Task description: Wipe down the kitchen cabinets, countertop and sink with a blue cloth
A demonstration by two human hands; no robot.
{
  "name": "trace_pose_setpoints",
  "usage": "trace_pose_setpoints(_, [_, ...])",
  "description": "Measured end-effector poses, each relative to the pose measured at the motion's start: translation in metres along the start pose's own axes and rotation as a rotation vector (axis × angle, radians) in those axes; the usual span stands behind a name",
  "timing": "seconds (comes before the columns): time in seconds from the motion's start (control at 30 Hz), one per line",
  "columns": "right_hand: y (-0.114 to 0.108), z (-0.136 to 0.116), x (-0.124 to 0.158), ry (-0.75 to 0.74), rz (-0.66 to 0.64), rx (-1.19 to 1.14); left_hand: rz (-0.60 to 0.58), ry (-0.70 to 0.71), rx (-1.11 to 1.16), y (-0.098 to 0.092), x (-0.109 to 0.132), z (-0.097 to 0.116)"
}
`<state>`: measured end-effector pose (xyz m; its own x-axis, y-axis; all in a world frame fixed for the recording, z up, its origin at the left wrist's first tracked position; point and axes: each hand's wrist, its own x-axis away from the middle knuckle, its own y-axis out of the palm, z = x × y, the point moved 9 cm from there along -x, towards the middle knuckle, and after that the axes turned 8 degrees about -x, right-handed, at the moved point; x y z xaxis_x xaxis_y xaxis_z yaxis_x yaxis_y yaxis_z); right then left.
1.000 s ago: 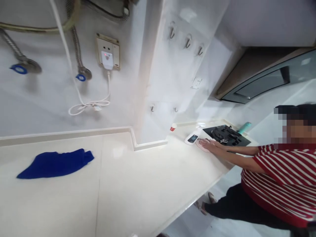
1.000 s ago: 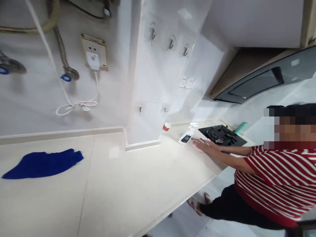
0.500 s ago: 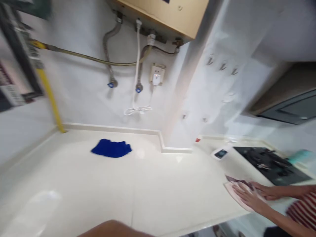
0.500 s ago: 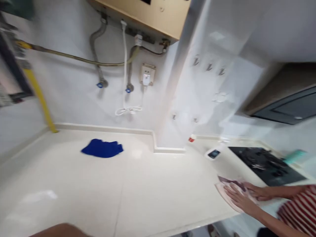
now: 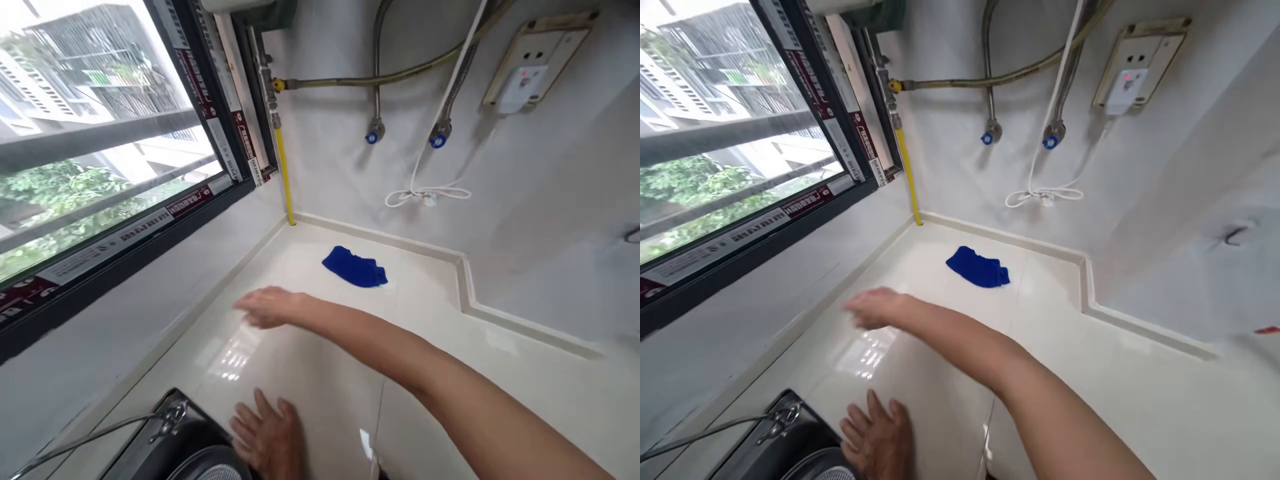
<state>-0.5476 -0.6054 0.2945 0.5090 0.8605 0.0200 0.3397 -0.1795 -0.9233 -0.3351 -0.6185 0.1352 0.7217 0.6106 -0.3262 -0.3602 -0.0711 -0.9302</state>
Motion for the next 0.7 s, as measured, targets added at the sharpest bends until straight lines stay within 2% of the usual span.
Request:
trace_pose_setpoints(0.1, [-0.017, 0.146, 0.068, 0.492, 0.034, 0.016, 0.039, 0.001, -0.032, -0.001, 0.002, 0.012])
trace_pose_setpoints(0.13, [-0.019, 0.184, 0.091, 0.581, 0.048, 0.024, 0.045, -0.01, -0.031, 0.0, 0.002, 0.012])
trace_pose_setpoints(0.2, [-0.009, 0.241, 0.128, 0.683, 0.073, 0.014, 0.033, -0.032, -0.034, 0.005, 0.001, 0.008])
trace_pose_setpoints(0.3, [0.028, 0.286, 0.159, 0.745, 0.105, -0.021, -0.025, -0.058, -0.056, 0.017, -0.002, -0.002])
trace_pose_setpoints(0.43, [0.062, 0.303, 0.174, 0.748, 0.262, 0.006, -0.04, -0.038, -0.078, 0.021, -0.004, -0.003])
trace_pose_setpoints(0.53, [0.076, 0.297, 0.182, 0.746, 0.307, -0.008, -0.013, -0.006, -0.08, 0.011, -0.006, 0.004])
trace_pose_setpoints(0.6, [0.084, 0.278, 0.194, 0.714, 0.33, -0.018, -0.014, 0.008, -0.079, 0.005, -0.007, 0.01])
trace_pose_setpoints(0.7, [0.103, 0.226, 0.224, 0.633, 0.353, -0.037, -0.014, 0.039, -0.077, -0.004, -0.007, 0.016])
